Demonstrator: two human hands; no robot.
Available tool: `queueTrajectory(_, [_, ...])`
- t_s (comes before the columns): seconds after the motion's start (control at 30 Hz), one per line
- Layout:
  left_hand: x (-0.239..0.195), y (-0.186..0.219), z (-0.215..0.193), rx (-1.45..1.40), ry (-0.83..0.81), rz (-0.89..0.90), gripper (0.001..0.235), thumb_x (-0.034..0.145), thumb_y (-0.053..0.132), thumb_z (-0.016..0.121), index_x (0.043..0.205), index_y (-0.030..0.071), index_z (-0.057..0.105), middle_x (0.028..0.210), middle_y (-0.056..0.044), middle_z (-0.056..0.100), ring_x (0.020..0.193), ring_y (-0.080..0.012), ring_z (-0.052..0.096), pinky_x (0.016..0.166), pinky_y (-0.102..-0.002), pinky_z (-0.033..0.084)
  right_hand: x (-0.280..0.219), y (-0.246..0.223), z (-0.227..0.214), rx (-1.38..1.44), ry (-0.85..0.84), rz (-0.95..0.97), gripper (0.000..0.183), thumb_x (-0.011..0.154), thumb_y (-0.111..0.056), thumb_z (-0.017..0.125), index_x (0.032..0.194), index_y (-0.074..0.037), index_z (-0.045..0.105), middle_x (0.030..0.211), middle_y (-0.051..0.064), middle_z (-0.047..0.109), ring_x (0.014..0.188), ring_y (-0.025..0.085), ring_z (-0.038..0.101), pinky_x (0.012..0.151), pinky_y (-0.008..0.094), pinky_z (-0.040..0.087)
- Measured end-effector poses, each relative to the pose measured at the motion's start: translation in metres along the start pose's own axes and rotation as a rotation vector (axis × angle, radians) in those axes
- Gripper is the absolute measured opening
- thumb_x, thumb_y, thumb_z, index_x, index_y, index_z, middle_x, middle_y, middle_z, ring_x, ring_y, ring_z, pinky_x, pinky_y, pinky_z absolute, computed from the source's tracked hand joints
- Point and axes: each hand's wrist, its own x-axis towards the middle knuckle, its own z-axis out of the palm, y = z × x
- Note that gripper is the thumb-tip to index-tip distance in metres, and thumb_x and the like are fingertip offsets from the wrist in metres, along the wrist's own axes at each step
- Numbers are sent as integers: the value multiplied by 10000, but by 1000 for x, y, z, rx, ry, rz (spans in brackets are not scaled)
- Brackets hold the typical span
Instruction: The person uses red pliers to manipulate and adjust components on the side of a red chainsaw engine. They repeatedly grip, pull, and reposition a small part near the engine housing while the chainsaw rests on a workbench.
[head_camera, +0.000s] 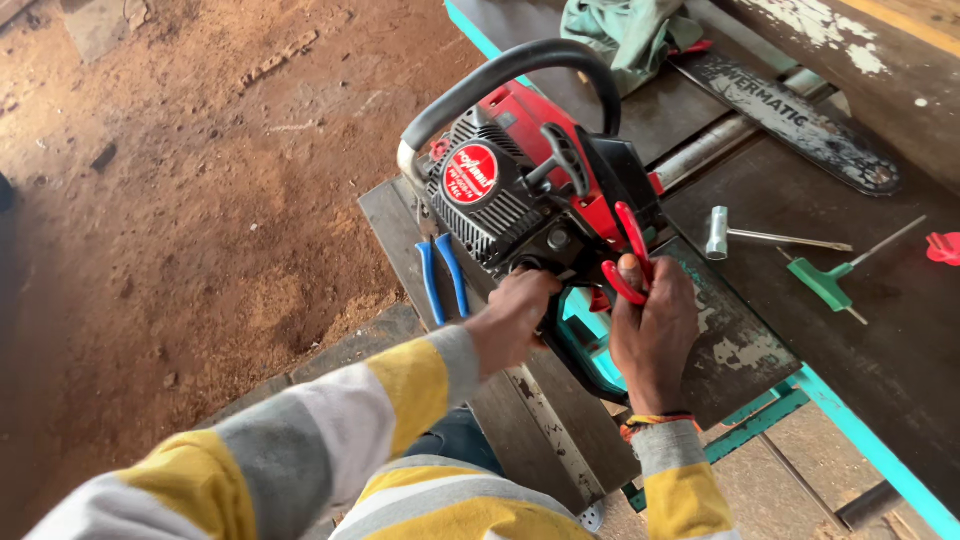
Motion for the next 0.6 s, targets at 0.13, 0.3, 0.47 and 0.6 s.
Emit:
queueTrajectory(0.13, [4,24,-30,-79,-49,-282,680,1002,517,438,1580,202,267,1628,-251,267,1467,-424,364,988,-508,564,2,1,1,36,30,-4,413,1091,-415,548,948,-28,567,896,148,620,885,362,612,745,512,473])
queueTrajectory(0.3, [26,10,-27,1288,-263,205,519,1030,300,469,1505,95,495,1483,-256,503,1182,-337,616,784,-424,579,1,2,1,31,28,-19,397,1094,-410,546,957,-38,571,884,132,618,901,353,611,767,518,477])
queueTrajectory(0.47, [12,30,-24,1142,-109,-10,417,1031,238,459,1349,-13,560,1147,-234,720,879,-302,801,554,-326,612,1,5,0,8,23,-11,417,1097,-409,554,924,-30,546,905,131,620,921,353,613,771,512,486])
queueTrajectory(0.6, [-12,57,-14,657,-30,-198,434,994,232,505,1306,-56,598,1120,-264,721,807,-328,798,542,-317,618,1,1,2,-27,54,-63,391,1097,-397,565,948,-36,562,899,124,621,925,361,606,775,522,486])
